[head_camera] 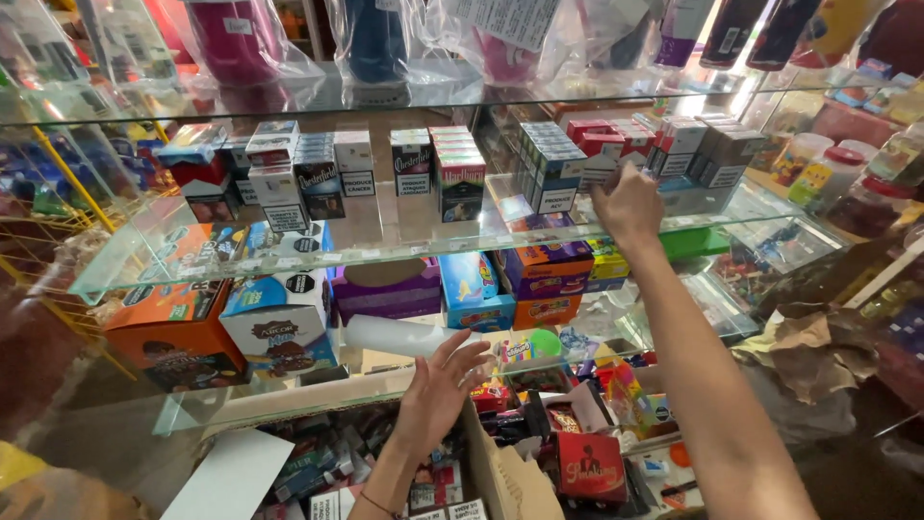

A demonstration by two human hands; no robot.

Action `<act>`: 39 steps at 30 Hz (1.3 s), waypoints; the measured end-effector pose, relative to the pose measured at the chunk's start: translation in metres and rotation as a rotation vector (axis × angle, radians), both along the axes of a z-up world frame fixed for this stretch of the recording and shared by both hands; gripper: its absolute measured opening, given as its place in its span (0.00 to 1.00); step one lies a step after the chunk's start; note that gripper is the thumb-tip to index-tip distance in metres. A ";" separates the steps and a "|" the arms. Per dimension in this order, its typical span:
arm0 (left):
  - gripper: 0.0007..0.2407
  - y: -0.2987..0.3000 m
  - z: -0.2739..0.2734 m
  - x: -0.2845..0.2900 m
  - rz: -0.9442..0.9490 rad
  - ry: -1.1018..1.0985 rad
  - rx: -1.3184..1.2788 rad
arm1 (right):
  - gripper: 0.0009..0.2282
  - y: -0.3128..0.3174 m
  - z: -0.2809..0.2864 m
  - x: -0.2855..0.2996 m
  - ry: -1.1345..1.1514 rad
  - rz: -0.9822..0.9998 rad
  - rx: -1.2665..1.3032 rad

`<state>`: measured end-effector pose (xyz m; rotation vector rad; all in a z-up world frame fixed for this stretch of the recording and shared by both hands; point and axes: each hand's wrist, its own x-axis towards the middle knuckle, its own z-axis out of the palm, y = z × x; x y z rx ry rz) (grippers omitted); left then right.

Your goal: Stocking cigarette packs and small boxed items onto glass display shelves from a storage box.

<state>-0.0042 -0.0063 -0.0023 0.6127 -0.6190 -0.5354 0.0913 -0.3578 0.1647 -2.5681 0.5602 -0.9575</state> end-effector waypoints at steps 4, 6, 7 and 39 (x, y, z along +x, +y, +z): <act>0.31 -0.003 -0.008 0.001 -0.006 0.011 0.014 | 0.03 -0.006 -0.004 0.006 0.066 0.018 -0.076; 0.31 -0.003 -0.010 0.001 -0.007 -0.006 0.017 | 0.08 -0.007 -0.005 0.007 0.066 0.047 -0.078; 0.31 -0.004 -0.009 0.001 -0.006 -0.007 0.017 | 0.08 -0.004 -0.002 0.006 0.065 0.048 -0.078; 0.31 -0.004 -0.008 -0.001 -0.009 0.007 0.029 | 0.16 -0.003 0.004 0.008 0.052 0.290 -0.171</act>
